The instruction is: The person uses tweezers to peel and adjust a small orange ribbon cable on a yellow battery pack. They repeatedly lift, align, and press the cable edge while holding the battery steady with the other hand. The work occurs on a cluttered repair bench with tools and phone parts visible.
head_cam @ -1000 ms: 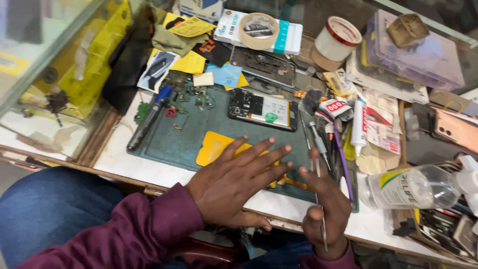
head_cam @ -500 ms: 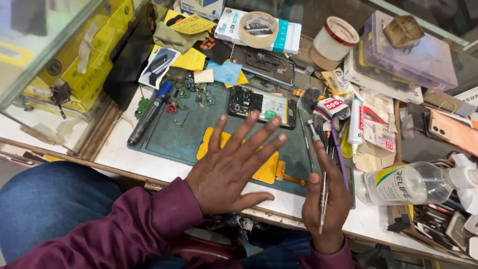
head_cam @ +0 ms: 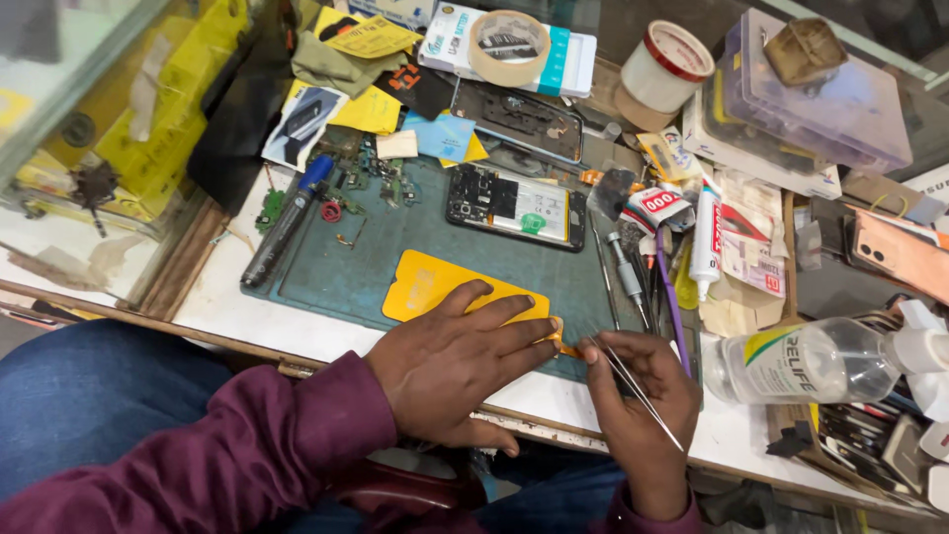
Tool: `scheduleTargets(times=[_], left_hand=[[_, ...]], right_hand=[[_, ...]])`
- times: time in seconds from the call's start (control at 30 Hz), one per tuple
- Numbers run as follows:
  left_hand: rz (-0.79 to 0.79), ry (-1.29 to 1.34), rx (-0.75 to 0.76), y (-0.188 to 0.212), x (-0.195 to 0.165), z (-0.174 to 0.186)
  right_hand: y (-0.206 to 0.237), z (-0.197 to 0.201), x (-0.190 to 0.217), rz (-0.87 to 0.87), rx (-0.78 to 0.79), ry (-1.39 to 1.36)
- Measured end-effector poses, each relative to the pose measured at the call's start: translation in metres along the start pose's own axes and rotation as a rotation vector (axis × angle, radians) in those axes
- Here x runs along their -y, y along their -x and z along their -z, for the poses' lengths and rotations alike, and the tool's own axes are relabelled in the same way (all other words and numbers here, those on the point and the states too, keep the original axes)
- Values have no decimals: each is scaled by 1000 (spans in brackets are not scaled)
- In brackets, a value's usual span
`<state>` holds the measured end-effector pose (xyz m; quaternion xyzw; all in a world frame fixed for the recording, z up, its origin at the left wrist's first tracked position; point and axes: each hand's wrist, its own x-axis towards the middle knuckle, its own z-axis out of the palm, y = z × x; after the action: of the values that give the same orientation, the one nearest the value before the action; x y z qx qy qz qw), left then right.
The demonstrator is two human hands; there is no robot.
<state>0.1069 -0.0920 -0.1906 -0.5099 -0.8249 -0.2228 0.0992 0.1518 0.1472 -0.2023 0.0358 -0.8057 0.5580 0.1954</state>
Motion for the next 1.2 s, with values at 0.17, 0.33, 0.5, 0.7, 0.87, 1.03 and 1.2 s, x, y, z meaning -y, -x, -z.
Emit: scheduleTargets(times=[0.17,0.33,0.5,0.7,0.87,1.03,1.2], left_hand=[[-25,1,27,-2,1,-1],[2,19,80,-5,1,0],[22,-8,63,-7,-2,0],[32,-4,78,-8,-2,2],[28,2,62,-7,-2,2],[31,6,71,-8,-2,3],[37,10,82,-9,-2,4]], right_hand=[[0,2,0,17,27,140],[3,3,1,56,7,133],[3,5,-4,1,25,176],[1,6,-7,-9,70,182],[0,5,-3,61,86,207],[-2,2,2,53,88,248],[-2,-1,9,88,81,289]])
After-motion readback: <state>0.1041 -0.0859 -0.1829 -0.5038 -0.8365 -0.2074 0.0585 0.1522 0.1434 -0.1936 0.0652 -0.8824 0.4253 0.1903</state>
